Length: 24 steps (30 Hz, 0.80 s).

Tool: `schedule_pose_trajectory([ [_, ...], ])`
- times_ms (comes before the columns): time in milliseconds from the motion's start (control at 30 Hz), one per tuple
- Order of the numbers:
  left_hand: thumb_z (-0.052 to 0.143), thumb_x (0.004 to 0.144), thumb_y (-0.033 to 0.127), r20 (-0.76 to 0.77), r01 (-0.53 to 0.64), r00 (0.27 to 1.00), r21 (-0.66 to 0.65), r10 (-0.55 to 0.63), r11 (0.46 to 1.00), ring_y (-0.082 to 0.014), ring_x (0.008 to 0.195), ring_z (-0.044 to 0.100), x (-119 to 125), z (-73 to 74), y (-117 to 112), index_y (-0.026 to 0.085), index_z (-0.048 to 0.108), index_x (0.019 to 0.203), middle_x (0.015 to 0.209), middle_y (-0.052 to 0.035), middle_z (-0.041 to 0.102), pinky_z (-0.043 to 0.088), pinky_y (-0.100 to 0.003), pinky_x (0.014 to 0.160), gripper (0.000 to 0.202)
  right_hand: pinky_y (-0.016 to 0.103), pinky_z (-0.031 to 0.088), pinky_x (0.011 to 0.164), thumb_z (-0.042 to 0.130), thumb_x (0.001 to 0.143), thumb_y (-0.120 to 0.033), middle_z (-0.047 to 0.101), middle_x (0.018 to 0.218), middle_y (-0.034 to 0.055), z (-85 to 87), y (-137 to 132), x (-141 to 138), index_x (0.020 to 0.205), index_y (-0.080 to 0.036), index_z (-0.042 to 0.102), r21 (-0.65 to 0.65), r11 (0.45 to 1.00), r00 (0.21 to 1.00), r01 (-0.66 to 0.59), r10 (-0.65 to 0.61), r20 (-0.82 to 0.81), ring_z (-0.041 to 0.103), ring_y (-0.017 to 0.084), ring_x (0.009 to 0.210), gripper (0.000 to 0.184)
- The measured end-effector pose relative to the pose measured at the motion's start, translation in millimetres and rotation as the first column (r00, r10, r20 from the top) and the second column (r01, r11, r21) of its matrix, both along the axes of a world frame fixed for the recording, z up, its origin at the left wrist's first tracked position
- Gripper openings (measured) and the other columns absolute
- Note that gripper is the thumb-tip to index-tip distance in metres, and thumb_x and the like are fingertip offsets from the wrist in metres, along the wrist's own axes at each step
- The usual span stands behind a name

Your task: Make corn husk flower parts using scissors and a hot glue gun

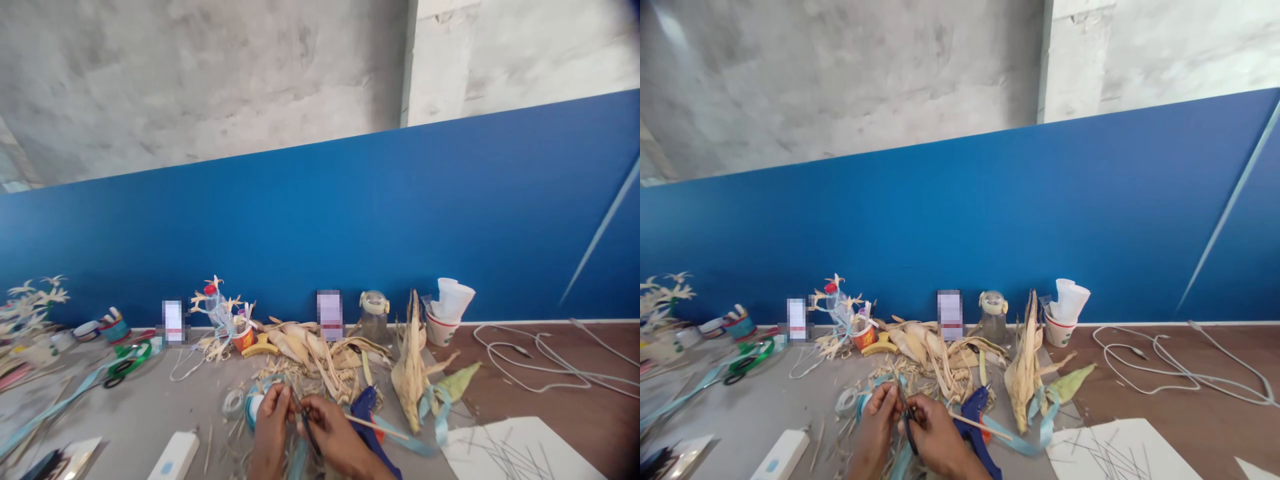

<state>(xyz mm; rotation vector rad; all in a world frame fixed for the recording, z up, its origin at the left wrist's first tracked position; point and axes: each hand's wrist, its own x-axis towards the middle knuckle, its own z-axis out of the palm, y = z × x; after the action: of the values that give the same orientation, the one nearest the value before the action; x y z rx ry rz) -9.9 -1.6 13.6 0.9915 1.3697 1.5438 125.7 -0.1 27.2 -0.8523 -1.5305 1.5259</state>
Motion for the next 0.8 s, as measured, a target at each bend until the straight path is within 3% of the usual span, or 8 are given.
schedule_pose_trajectory([
  [133,0.067,0.065,0.06,0.027,0.026,0.999,0.003,-0.026,1.0,-0.0133,0.047,0.043,-0.1,-5.0,1.8,0.019,0.057,0.06,0.049,0.0036,0.051,0.034,-0.025,0.049,0.042,0.02,0.032,0.052,0.053,0.066,-0.017,0.056,0.062,-0.0041,-0.5,0.4,-0.5,0.085,-0.017,0.067,-0.006,1.0,1.0,-0.011,0.01,-0.022,0.045,0.01,0.054,0.024],
  [300,0.067,0.065,0.06,0.053,0.037,0.998,-0.007,-0.036,0.999,-0.0133,0.048,0.043,2.1,-2.1,-0.4,0.019,0.056,0.06,0.049,0.0039,0.05,0.034,-0.025,0.05,0.042,0.021,0.036,0.056,0.053,0.066,-0.018,0.059,0.066,-0.0025,2.5,-0.2,0.2,0.084,-0.017,0.067,0.037,0.999,1.0,-0.008,0.008,-0.022,0.05,0.012,0.059,0.022],
  [500,0.066,0.064,0.061,0.058,0.028,0.998,-0.021,-0.027,0.999,-0.0136,0.047,0.042,3.5,2.3,-1.7,0.02,0.055,0.059,0.049,0.0037,0.049,0.035,-0.026,0.049,0.043,0.025,0.043,0.066,0.054,0.068,-0.018,0.066,0.075,0.0006,2.1,-1.8,0.8,0.09,-0.018,0.068,0.063,0.998,1.0,-0.001,0.001,-0.015,0.058,0.017,0.07,0.026],
  [800,0.067,0.062,0.062,0.039,0.008,0.999,-0.025,-0.007,1.0,-0.0136,0.046,0.043,3.2,3.6,-1.0,0.02,0.055,0.058,0.049,0.0031,0.049,0.036,-0.027,0.049,0.044,0.024,0.044,0.067,0.055,0.071,-0.018,0.066,0.077,0.0014,-0.3,-0.4,1.6,0.097,-0.017,0.067,0.058,0.998,0.998,-0.014,0.01,0.061,0.057,0.016,0.071,0.03],
])
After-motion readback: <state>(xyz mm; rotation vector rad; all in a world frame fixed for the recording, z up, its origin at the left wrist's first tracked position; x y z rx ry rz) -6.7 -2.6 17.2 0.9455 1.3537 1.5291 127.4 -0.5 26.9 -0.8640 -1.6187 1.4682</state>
